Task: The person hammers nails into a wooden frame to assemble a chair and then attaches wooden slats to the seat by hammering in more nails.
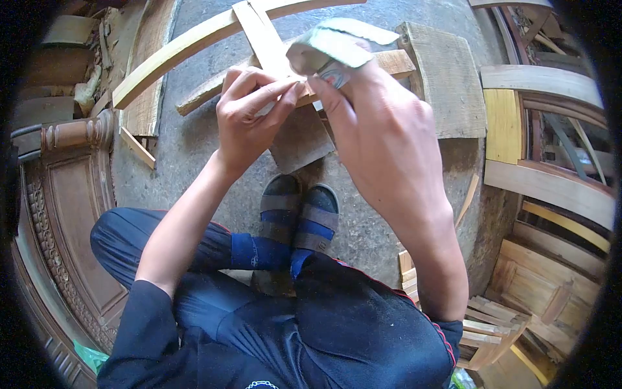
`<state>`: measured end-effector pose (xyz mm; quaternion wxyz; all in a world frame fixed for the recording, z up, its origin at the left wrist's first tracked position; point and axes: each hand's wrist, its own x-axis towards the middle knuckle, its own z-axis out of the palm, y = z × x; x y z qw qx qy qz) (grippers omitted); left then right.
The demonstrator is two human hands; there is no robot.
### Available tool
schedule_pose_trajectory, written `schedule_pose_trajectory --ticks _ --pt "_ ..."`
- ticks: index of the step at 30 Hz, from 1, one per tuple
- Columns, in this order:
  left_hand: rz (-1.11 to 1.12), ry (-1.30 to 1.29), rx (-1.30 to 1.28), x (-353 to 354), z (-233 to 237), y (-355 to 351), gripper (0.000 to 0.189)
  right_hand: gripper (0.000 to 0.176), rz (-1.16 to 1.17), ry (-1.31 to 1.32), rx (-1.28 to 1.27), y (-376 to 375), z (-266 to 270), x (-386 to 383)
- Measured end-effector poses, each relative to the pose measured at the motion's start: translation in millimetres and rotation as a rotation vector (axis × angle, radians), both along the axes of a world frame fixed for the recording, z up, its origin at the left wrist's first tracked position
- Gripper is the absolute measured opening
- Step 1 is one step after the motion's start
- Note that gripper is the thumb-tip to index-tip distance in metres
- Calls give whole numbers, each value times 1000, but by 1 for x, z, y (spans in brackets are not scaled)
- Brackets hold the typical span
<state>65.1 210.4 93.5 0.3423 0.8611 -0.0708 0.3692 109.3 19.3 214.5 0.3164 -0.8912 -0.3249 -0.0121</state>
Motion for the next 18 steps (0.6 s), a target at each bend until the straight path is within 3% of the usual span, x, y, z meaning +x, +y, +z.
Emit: schedule_pose_trajectory --ticks 3,8,11,18 --pt "1 -13 28 1 -3 1 15 35 6 -39 136 -3 -14 4" --pt "-7 -2 9 0 0 1 14 34 2 4 -74 -3 -7 0" --pt "3 5 16 -1 0 0 14 30 -3 -26 92 -5 -12 2" --pt "16 5 -46 1 -4 -5 11 36 -9 8 58 -6 -6 -1"
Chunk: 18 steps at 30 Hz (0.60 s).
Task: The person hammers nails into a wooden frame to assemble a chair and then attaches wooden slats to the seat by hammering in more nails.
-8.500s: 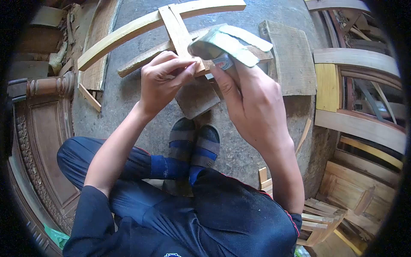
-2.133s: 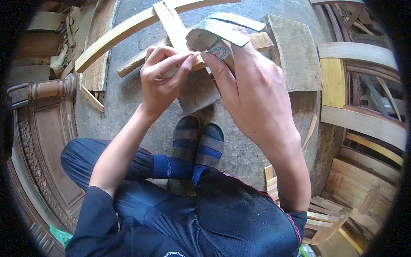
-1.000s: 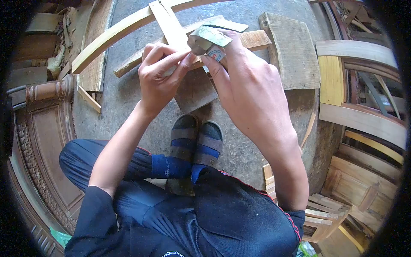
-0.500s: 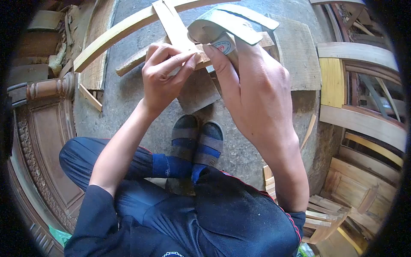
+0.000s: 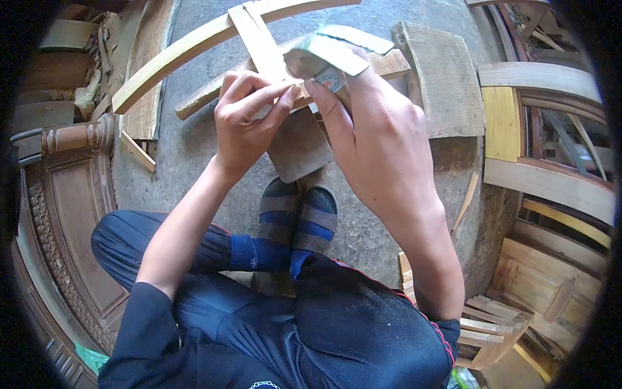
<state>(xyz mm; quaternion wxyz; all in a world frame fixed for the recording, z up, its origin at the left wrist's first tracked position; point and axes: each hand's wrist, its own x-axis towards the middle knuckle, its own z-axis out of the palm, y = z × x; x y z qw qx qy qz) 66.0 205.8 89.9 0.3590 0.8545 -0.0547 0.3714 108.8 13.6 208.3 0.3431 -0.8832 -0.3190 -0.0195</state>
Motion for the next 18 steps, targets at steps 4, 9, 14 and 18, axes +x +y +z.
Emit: schedule_pose_trajectory --ticks 4,9,14,18 --pt "-40 67 16 -8 -6 -1 14 35 -16 67 -38 -1 -11 -4" --pt "-21 133 -42 -9 -4 -3 13 38 -104 83 21 -8 -25 -8" --pt "4 222 -185 -12 -1 -9 15 53 -280 439 152 -22 -61 -49" --pt "20 293 -260 -14 1 -12 14 65 -318 549 295 -40 -125 -84"
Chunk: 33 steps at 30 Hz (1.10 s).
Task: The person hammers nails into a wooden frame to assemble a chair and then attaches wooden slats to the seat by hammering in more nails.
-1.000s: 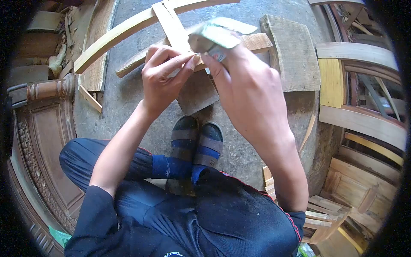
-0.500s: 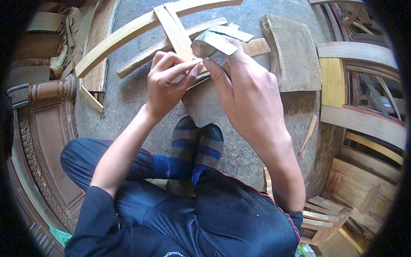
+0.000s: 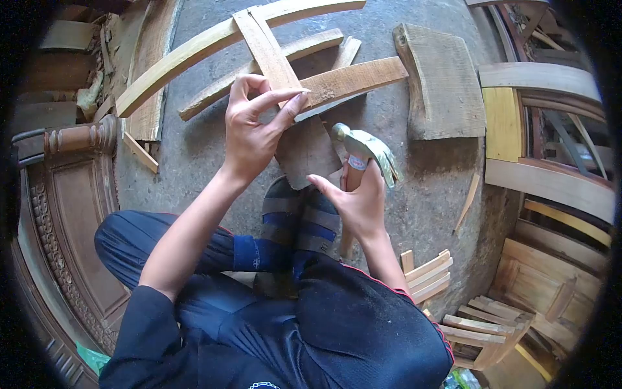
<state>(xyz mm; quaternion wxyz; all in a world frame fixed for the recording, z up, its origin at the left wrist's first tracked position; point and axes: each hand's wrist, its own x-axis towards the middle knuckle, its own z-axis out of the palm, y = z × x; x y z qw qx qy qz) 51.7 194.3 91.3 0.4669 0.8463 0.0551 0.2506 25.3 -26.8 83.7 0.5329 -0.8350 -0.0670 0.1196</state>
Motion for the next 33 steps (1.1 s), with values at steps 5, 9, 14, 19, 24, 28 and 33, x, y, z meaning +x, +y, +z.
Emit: schedule_pose_trajectory --ticks 5,9,14,19,24,28,33 --pt "16 -10 88 1 0 -2 14 72 41 4 -79 -5 -7 1" --pt "-22 38 -294 -1 -1 -13 15 78 30 36 -14 2 0 3" --pt "-26 78 -475 -4 15 -22 16 80 -34 92 123 8 1 -3" --pt "40 111 -415 -6 11 -22 18 84 -18 83 96 7 0 -3" --pt "-69 290 -638 -3 1 -14 27 83 -17 58 52 4 -3 -4" --pt "-98 331 -635 1 13 -7 28 81 -17 24 85 7 -3 -4" --pt "-91 220 -591 2 6 -5 24 76 -36 52 115 15 1 -1"
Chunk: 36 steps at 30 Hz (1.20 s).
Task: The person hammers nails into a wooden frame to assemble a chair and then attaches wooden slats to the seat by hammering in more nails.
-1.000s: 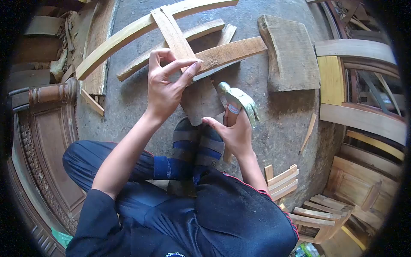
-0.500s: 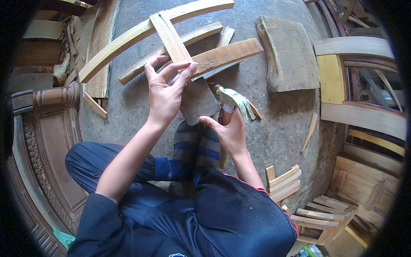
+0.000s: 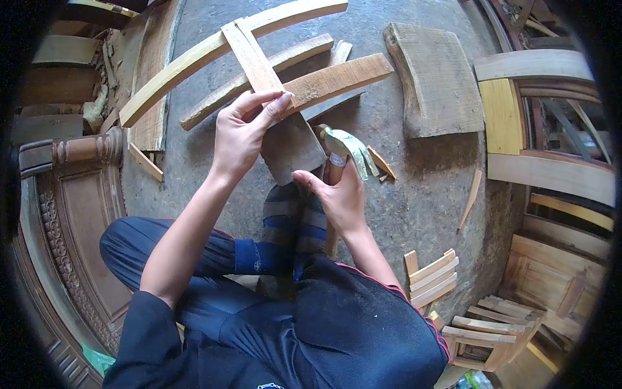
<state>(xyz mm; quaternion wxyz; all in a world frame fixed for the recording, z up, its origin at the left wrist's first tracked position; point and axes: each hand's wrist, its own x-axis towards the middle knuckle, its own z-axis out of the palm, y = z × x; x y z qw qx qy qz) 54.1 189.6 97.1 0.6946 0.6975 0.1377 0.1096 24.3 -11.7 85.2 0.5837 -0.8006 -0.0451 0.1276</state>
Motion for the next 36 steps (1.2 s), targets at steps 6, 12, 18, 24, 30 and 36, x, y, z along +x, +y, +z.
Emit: schedule_pose_trajectory --ticks 6,12,18,24,30,36 --pt "2 -22 24 5 5 4 22 78 2 -18 0 3 1 2" --pt "-25 34 -1 8 11 8 29 77 -23 -1 81 14 6 7" --pt "-23 21 89 11 10 12 25 78 -9 67 100 19 13 13" --pt "-36 -41 48 4 8 8 24 76 -28 -61 -30 15 -1 7" --pt "-52 -47 79 5 4 13 23 51 -143 -124 -145 6 8 19" --pt "-53 -46 1 6 3 10 23 31 -1 -289 -40 22 62 87"
